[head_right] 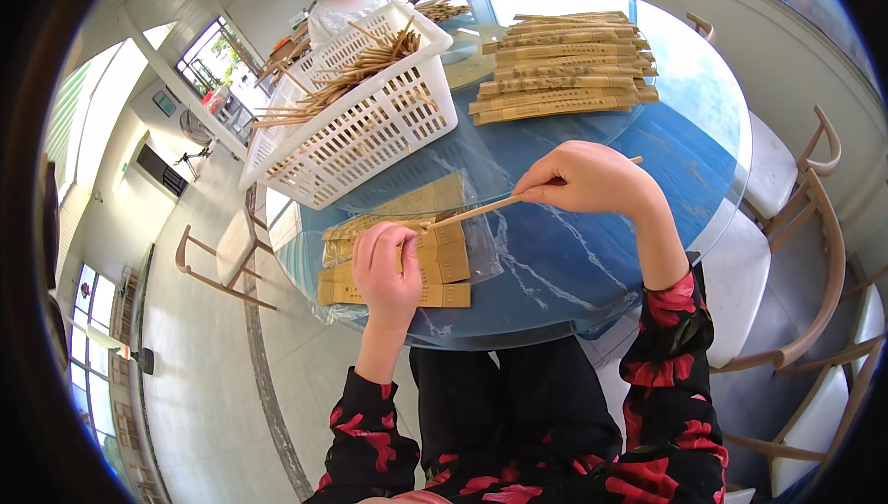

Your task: The person inserts wooden sticks into small paper sleeves at a round table. They repeatedly pick up sticks from a white basket, slide them into sleeves, and place the completed units on a growing stack. Another person is visible across the table performing similar actions.

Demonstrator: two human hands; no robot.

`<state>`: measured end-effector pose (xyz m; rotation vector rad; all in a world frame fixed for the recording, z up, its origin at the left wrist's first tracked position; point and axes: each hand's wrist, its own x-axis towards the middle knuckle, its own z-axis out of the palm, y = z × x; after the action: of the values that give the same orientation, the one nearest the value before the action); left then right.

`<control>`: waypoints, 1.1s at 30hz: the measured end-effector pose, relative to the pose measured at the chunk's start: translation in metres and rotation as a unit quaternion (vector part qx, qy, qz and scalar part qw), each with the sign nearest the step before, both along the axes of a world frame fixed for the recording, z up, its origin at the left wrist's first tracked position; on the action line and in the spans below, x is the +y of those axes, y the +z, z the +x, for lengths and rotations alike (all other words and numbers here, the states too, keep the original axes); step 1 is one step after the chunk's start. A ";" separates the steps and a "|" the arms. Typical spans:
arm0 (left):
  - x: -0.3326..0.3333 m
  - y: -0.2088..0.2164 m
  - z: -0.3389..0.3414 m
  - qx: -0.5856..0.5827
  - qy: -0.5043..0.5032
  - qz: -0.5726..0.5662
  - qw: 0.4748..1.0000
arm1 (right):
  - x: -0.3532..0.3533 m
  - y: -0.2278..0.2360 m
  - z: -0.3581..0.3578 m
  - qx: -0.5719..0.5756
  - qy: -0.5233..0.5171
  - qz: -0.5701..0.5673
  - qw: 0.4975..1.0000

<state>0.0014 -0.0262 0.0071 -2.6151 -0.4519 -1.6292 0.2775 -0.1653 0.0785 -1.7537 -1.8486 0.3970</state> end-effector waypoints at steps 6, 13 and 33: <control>-0.001 0.000 0.001 0.018 0.002 0.001 1.000 | -0.003 -0.010 0.000 -0.009 0.009 0.026 1.000; -0.001 -0.002 0.002 0.045 0.013 0.007 0.999 | -0.001 -0.016 -0.012 -0.034 0.007 0.065 0.997; 0.012 -0.016 0.004 0.198 0.018 -0.087 0.976 | 0.006 -0.026 -0.019 -0.088 -0.016 0.016 0.996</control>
<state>0.0054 -0.0140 -0.0092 -2.9365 -0.6371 -1.0557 0.2589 -0.1592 0.0524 -1.8439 -1.9338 0.2050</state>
